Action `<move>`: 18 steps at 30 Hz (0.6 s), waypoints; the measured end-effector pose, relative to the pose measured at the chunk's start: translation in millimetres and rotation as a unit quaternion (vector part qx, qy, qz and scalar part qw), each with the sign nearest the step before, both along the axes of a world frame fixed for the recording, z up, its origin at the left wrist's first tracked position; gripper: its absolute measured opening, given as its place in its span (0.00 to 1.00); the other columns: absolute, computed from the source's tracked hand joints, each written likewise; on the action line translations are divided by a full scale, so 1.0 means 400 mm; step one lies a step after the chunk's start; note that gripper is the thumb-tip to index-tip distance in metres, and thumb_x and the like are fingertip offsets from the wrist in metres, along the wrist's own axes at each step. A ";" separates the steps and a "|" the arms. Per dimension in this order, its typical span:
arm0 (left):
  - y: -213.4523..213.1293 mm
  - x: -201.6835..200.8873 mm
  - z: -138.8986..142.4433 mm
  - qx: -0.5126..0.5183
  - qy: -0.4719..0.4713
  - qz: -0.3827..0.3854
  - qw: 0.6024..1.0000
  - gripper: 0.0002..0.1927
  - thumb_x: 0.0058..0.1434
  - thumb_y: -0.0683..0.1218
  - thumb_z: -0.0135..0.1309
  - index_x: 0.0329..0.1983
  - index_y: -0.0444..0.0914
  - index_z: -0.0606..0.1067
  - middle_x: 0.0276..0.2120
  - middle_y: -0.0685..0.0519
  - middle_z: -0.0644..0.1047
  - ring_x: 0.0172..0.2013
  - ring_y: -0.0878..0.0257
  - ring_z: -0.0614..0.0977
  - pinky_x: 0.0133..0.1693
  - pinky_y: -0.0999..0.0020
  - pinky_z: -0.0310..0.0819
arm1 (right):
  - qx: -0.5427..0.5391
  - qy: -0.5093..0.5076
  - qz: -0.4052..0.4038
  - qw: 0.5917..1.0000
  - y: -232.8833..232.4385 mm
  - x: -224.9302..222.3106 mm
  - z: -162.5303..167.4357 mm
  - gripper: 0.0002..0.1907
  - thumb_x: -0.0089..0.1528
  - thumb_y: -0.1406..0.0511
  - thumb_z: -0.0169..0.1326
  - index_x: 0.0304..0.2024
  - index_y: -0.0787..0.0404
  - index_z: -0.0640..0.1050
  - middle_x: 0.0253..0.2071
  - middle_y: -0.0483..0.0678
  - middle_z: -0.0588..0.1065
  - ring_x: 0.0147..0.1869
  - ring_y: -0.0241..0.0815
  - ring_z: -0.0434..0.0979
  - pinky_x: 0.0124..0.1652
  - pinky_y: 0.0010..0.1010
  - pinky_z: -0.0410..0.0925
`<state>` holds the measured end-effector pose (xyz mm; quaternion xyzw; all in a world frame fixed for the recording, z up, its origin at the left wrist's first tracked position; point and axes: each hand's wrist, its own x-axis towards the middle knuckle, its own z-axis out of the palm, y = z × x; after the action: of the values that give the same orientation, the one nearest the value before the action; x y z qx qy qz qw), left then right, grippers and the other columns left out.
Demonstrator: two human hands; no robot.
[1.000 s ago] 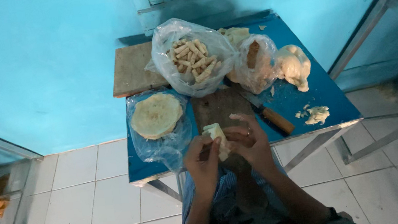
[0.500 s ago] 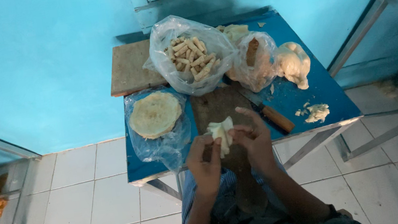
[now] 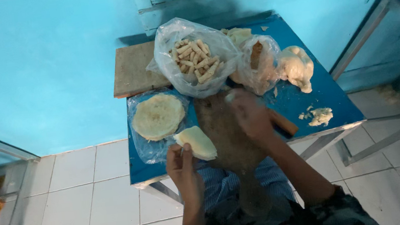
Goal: The person cuts a thin dough sheet into small diamond pieces on a wooden board using a knife, then arranges the cut pieces. They scoop filling from a plastic bag with a spoon and place it onto the dough pieces, folding or stacking dough over the filling on the board.
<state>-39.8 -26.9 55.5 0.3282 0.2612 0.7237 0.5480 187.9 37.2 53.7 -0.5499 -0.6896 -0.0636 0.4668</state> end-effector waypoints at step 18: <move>0.001 0.098 -0.060 0.060 0.116 -0.026 0.991 0.06 0.64 0.36 0.60 0.40 0.33 0.75 0.41 0.54 0.79 0.41 0.70 0.79 0.43 0.75 0.74 | -0.105 0.331 0.204 0.915 -0.224 -0.105 0.046 0.30 0.59 0.72 0.65 0.62 0.65 0.71 0.50 0.54 0.83 0.54 0.44 0.86 0.50 0.35 0.80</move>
<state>-0.5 -26.6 31.6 0.4490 0.2700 0.6805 0.5122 145.9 -52.4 71.9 -0.4331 -0.5955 0.2910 0.6108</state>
